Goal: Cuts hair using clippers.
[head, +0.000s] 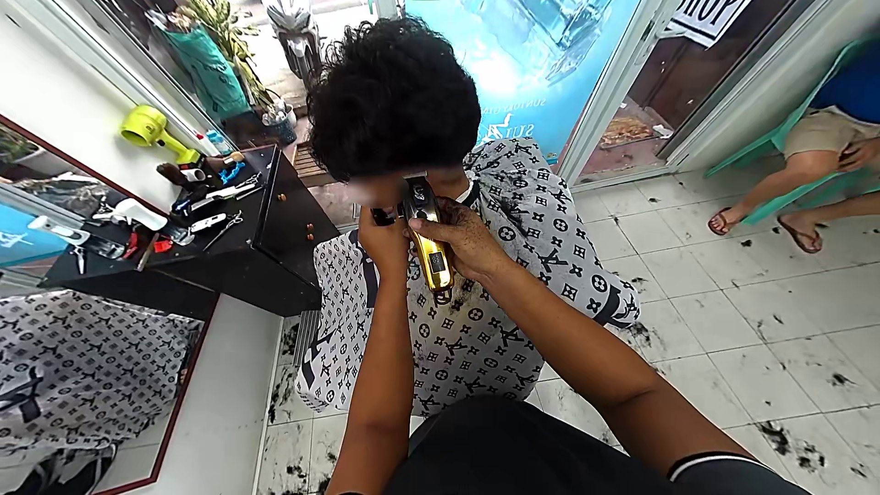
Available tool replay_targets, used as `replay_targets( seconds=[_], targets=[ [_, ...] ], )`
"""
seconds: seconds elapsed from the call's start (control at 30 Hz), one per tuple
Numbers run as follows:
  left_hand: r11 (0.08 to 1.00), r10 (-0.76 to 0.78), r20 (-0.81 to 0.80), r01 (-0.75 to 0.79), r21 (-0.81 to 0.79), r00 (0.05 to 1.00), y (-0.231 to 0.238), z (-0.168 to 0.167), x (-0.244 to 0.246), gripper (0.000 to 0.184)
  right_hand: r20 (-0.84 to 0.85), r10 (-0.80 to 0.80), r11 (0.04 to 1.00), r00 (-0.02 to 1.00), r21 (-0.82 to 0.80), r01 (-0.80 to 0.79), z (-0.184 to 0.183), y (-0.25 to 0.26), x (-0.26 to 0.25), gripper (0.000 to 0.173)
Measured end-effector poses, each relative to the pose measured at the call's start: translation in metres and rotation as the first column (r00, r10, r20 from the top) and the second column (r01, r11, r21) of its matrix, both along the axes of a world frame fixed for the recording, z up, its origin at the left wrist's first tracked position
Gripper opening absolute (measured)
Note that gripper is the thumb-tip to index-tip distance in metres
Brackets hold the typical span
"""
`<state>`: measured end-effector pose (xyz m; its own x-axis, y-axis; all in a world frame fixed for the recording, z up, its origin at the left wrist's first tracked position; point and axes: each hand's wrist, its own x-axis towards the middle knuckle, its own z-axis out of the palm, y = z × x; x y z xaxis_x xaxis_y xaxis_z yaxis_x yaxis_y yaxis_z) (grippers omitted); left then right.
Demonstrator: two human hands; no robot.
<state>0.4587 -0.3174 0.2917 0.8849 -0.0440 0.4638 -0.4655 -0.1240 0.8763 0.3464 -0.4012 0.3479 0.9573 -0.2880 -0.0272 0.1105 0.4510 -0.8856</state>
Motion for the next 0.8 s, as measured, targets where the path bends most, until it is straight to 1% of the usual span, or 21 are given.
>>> replay_targets(
  seconds=[0.1,0.13,0.2,0.33,0.4,0.53,0.63,0.7,0.8],
  targets=[
    [1.0,-0.008,-0.007,0.008,-0.002,1.0,0.001,-0.001,0.001,0.031,-0.013,0.018,0.996,1.0,0.082,-0.017,0.001,0.0,-0.001,0.035],
    [1.0,-0.011,-0.008,0.011,-0.006,1.0,0.001,-0.001,0.001,0.031,-0.005,0.012,0.997,1.0,0.08,-0.011,0.0,0.001,-0.001,0.035],
    [1.0,-0.007,-0.008,0.007,-0.008,1.0,0.0,-0.001,0.001,0.031,0.038,0.001,0.998,0.999,0.056,-0.003,-0.003,0.0,0.0,0.038],
    [1.0,-0.009,0.003,0.009,0.016,1.0,0.001,-0.002,0.002,0.031,0.038,0.002,0.996,0.999,0.09,-0.006,-0.004,0.0,0.0,0.037],
    [1.0,-0.004,0.012,0.004,0.025,1.0,0.0,-0.002,0.002,0.031,0.072,-0.006,0.997,0.997,0.08,0.0,-0.006,0.0,0.0,0.04],
    [1.0,0.011,0.014,-0.011,0.025,1.0,0.0,-0.001,0.002,0.027,0.063,0.001,0.993,0.998,0.119,-0.008,-0.005,0.001,-0.001,0.036],
    [1.0,0.008,0.016,-0.009,0.019,1.0,-0.001,0.0,0.001,0.026,0.126,-0.031,0.997,0.992,0.081,0.021,-0.011,0.001,-0.002,0.043],
    [1.0,-0.001,0.013,0.001,0.003,1.0,-0.001,-0.001,0.002,0.027,0.086,-0.041,0.995,0.995,0.097,0.033,-0.009,0.0,-0.007,0.04],
    [1.0,-0.012,0.031,0.012,-0.013,0.999,-0.001,-0.003,0.003,0.034,0.031,-0.04,0.98,0.999,0.195,0.033,-0.01,-0.004,-0.011,0.031]
  ],
)
